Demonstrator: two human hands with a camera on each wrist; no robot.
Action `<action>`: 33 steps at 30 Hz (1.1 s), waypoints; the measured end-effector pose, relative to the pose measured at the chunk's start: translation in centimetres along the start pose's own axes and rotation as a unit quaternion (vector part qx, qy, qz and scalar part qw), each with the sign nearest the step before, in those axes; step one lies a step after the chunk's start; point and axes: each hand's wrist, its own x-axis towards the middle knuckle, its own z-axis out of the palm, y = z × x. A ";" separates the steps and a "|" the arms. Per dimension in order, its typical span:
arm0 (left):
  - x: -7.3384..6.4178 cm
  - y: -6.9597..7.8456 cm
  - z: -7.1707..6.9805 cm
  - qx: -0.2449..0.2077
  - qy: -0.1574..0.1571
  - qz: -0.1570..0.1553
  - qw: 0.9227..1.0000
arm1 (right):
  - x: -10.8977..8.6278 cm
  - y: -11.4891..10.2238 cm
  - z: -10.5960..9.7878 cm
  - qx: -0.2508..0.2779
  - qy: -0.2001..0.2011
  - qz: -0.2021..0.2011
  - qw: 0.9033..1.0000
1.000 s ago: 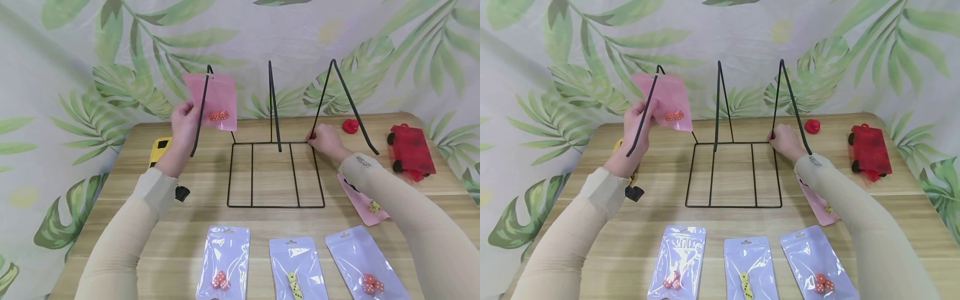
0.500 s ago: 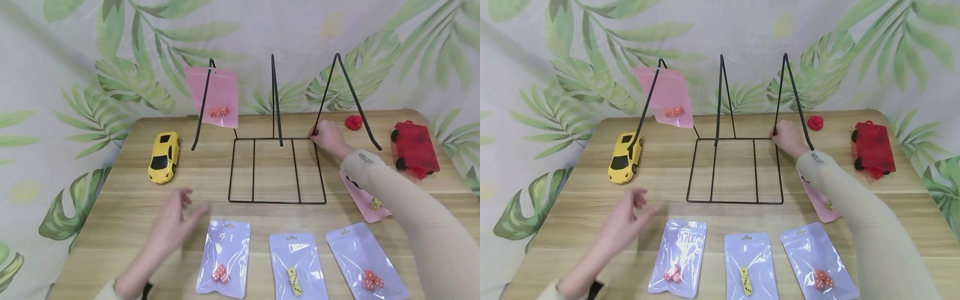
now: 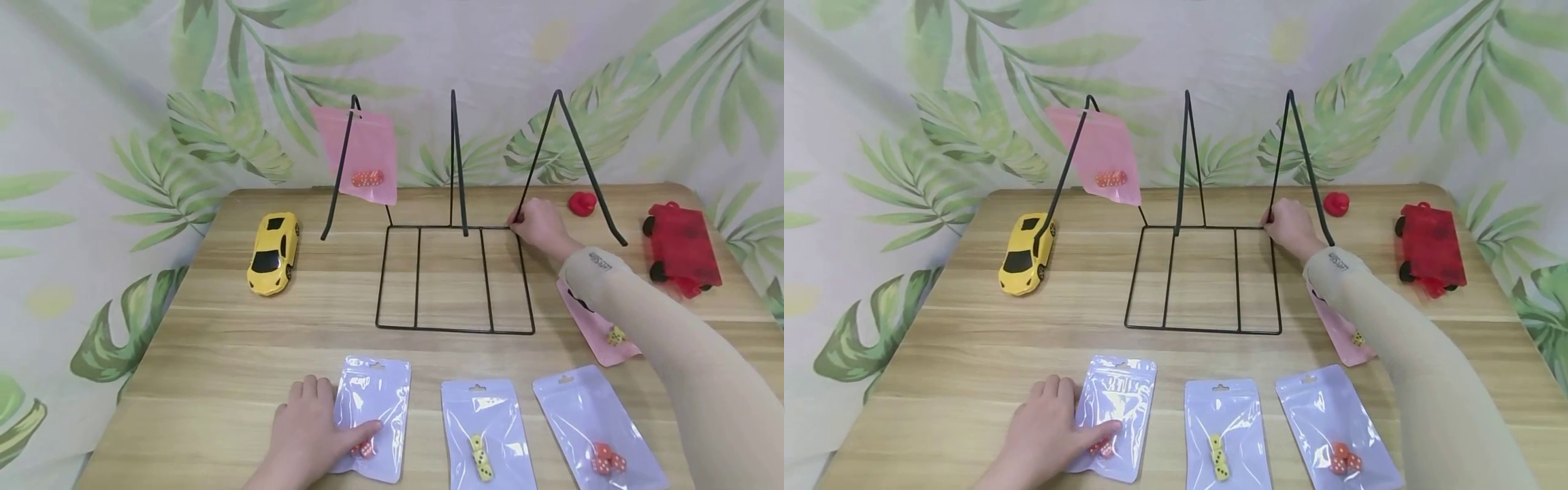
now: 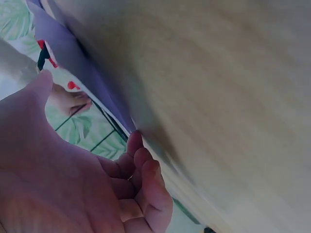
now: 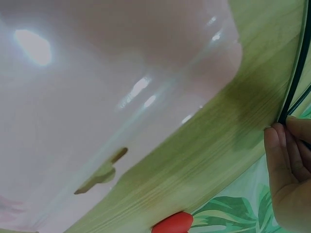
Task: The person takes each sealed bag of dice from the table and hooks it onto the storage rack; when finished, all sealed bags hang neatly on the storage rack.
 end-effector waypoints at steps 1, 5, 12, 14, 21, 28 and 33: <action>0.1 0.1 0.1 0.003 0.003 0.003 1.000 | 0.0 0.0 0.0 0.000 0.000 0.000 1.000; 0.3 0.4 0.3 -0.008 0.017 0.021 1.000 | -0.2 0.0 0.0 -0.006 0.006 -0.001 1.000; 0.7 -0.4 -1.9 -0.164 -0.022 -0.015 0.986 | -0.1 0.1 0.1 -0.003 0.005 -0.011 1.000; 0.8 -0.8 -3.1 -0.207 -0.024 -0.029 0.978 | -0.1 0.2 0.1 -0.002 0.006 -0.009 1.000; 0.7 -1.3 -5.8 -0.404 0.070 0.030 0.911 | -0.2 0.3 0.1 -0.001 0.001 0.000 1.000; 2.3 0.3 -8.7 -0.580 0.128 0.169 0.787 | -0.4 0.3 -0.1 0.000 -0.002 0.008 1.000; 3.9 1.0 -10.2 -0.607 0.143 0.186 0.759 | -0.3 -0.1 0.0 -0.001 -0.004 0.006 1.000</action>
